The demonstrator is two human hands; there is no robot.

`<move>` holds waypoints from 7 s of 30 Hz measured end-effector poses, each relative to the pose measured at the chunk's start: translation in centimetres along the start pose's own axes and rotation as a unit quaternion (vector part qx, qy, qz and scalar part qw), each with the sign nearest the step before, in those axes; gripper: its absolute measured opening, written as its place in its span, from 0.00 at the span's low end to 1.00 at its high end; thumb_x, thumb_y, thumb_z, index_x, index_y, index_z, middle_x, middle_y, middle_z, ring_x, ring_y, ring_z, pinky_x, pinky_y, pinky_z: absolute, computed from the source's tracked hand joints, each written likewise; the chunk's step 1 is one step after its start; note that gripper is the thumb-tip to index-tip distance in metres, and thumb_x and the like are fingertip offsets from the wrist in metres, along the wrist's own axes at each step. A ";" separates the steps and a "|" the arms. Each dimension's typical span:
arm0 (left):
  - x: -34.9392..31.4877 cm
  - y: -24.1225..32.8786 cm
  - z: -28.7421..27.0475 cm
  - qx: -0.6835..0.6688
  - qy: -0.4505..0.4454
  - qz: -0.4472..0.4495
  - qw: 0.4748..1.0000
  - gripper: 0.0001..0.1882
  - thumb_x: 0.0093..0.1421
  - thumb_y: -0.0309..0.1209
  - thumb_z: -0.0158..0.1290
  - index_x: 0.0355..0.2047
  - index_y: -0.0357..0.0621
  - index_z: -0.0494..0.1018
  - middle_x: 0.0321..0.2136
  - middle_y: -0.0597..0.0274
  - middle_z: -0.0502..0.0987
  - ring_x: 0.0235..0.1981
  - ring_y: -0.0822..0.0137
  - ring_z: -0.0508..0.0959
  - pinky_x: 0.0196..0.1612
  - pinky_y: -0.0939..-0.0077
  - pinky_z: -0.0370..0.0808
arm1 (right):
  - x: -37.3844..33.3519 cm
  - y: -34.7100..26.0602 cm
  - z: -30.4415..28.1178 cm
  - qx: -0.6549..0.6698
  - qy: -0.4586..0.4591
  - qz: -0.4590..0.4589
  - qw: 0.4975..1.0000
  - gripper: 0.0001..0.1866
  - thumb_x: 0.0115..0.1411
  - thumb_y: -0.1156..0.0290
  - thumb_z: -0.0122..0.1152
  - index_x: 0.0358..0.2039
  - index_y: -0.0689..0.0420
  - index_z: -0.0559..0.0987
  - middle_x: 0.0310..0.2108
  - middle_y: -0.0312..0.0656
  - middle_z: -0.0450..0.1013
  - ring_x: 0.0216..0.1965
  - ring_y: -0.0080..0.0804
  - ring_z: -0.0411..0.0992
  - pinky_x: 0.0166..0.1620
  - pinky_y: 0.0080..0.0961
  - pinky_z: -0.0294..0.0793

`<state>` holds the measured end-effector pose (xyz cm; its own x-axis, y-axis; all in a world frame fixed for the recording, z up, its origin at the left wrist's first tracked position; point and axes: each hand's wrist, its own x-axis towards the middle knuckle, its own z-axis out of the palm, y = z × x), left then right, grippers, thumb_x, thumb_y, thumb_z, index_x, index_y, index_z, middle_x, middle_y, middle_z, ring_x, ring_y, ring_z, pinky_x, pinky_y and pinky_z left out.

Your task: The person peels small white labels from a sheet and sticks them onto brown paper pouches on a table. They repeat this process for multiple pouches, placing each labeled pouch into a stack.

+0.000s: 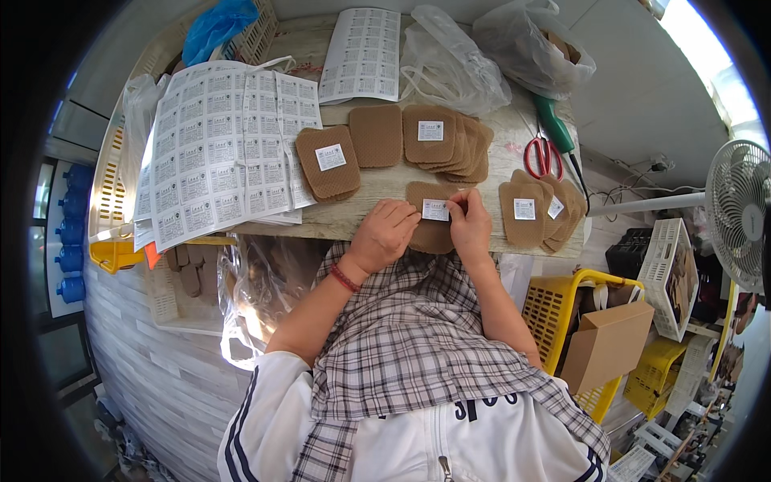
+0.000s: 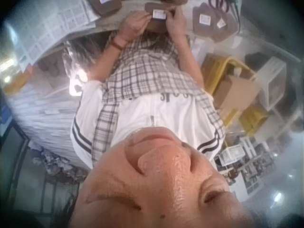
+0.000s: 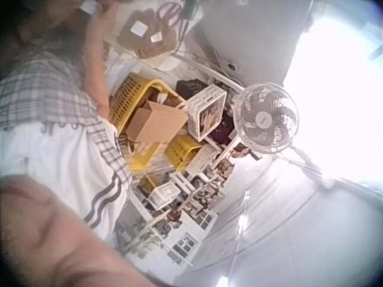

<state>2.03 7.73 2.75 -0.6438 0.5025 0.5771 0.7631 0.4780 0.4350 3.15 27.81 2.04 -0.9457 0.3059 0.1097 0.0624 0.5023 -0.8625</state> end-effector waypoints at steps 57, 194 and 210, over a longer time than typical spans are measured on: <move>7.7 -6.1 1.7 0.217 -0.045 -0.021 0.975 0.12 0.55 0.23 0.53 0.40 0.42 0.80 0.39 0.59 0.80 0.51 0.57 0.76 0.67 0.48 0.61 | -0.6 0.9 -6.1 0.084 0.112 -0.016 0.990 0.08 0.62 0.72 0.69 0.38 0.61 0.79 0.31 0.36 0.75 0.30 0.23 0.72 0.36 0.24 0.73; -0.5 -0.1 -1.1 0.052 -0.061 0.004 0.997 0.23 0.52 0.21 0.59 0.51 0.42 0.80 0.51 0.57 0.79 0.51 0.56 0.77 0.55 0.60 0.73 | -1.0 -1.5 1.7 -0.227 0.044 -0.177 0.957 0.18 0.61 0.74 0.64 0.52 0.55 0.74 0.46 0.47 0.72 0.43 0.50 0.77 0.41 0.41 0.80; 7.5 -5.3 2.0 0.022 -0.002 -0.071 0.997 0.10 0.58 0.26 0.60 0.41 0.43 0.79 0.37 0.59 0.79 0.39 0.52 0.79 0.44 0.59 0.75 | -0.8 -0.2 -5.1 -0.027 0.064 -0.047 0.996 0.04 0.64 0.75 0.64 0.38 0.57 0.78 0.38 0.42 0.76 0.38 0.41 0.77 0.39 0.35 0.76</move>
<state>-6.91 10.38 3.38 -0.7460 0.4294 0.5091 0.6604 0.5757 0.4821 5.56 31.58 4.60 -0.9001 0.3537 0.2543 -0.0049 0.5756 -0.8177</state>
